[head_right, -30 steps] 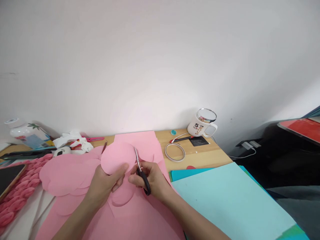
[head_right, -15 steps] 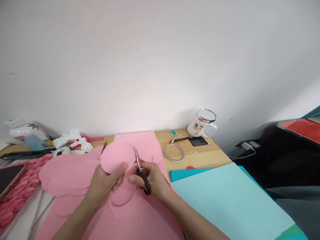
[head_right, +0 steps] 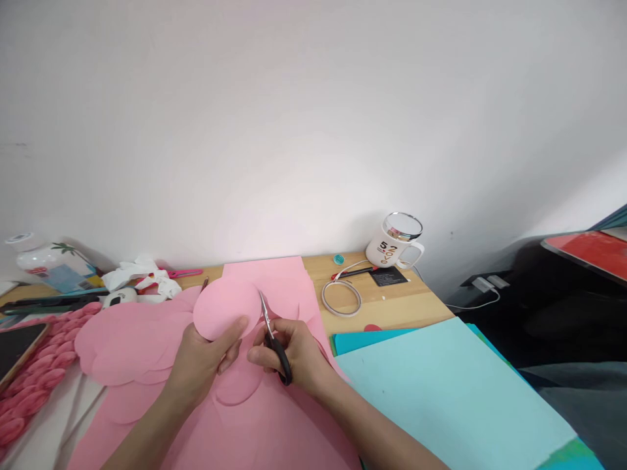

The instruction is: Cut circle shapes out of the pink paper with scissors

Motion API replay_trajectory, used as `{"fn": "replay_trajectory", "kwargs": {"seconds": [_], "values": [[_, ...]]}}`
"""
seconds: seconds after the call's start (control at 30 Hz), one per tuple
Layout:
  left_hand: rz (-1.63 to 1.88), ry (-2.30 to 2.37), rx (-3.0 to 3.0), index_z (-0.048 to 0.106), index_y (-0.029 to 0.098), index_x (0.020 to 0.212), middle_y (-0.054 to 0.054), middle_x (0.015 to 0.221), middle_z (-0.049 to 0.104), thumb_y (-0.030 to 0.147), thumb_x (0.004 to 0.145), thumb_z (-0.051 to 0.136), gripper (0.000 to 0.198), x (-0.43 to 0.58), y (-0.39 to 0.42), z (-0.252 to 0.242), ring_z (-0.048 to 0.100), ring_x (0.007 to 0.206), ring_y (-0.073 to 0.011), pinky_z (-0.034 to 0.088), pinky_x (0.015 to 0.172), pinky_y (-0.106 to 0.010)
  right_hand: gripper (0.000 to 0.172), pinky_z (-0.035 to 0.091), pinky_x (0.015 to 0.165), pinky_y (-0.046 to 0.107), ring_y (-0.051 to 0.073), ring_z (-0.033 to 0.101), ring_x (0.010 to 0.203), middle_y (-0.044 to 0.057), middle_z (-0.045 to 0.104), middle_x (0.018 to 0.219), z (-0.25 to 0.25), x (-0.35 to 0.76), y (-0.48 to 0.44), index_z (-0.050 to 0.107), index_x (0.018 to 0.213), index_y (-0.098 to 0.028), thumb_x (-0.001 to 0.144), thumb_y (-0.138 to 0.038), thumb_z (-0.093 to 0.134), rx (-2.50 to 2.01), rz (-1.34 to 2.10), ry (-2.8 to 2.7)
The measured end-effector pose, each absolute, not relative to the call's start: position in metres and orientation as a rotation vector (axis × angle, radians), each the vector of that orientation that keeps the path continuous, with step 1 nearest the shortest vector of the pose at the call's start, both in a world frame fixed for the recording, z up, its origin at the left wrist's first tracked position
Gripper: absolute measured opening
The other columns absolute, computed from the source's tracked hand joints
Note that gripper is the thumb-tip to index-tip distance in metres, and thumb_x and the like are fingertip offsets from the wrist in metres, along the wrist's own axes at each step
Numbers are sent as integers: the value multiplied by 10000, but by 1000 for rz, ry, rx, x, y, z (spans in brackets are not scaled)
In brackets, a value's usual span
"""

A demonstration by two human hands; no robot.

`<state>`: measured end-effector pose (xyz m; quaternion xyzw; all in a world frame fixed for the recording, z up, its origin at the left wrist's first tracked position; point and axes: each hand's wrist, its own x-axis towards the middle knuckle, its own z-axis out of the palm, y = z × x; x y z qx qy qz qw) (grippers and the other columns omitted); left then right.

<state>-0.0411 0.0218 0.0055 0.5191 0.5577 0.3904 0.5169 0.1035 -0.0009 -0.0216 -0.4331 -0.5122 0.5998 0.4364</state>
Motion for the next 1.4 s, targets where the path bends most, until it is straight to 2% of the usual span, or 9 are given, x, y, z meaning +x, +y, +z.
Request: {"fn": "replay_trajectory", "kwargs": {"seconds": [0.17, 0.6, 1.0, 1.4], "values": [[929, 1333, 1225, 327, 196, 341, 69, 289, 315, 335, 601, 623, 418, -40, 22, 7, 266, 306, -45, 210, 335, -208, 377, 252, 443, 205, 69, 306, 482, -65, 387, 535, -21, 105, 0, 514, 705, -160, 598, -449, 732, -1057, 1420, -1331], [907, 1348, 1214, 328, 196, 332, 67, 290, 309, 326, 592, 611, 406, -38, 20, 11, 259, 312, -45, 205, 339, -211, 428, 225, 449, 215, 75, 281, 488, -69, 351, 535, -18, 107, 0, 489, 693, -167, 601, -524, 706, -1069, 1396, -1371], [921, 1348, 1201, 319, 199, 336, 70, 295, 301, 324, 590, 619, 413, -39, 20, 11, 257, 314, -46, 199, 341, -212, 393, 225, 474, 221, 80, 300, 507, -60, 374, 557, -21, 107, -1, 518, 712, -161, 608, -480, 721, -1069, 1433, -1331], [935, 1353, 1217, 285, 210, 361, 82, 337, 250, 346, 600, 607, 424, -39, 21, 10, 213, 357, -43, 147, 376, -223, 289, 287, 475, 219, 81, 375, 479, -60, 416, 517, -20, 106, -1, 527, 691, -157, 660, -386, 700, -1097, 1455, -1294]]}}
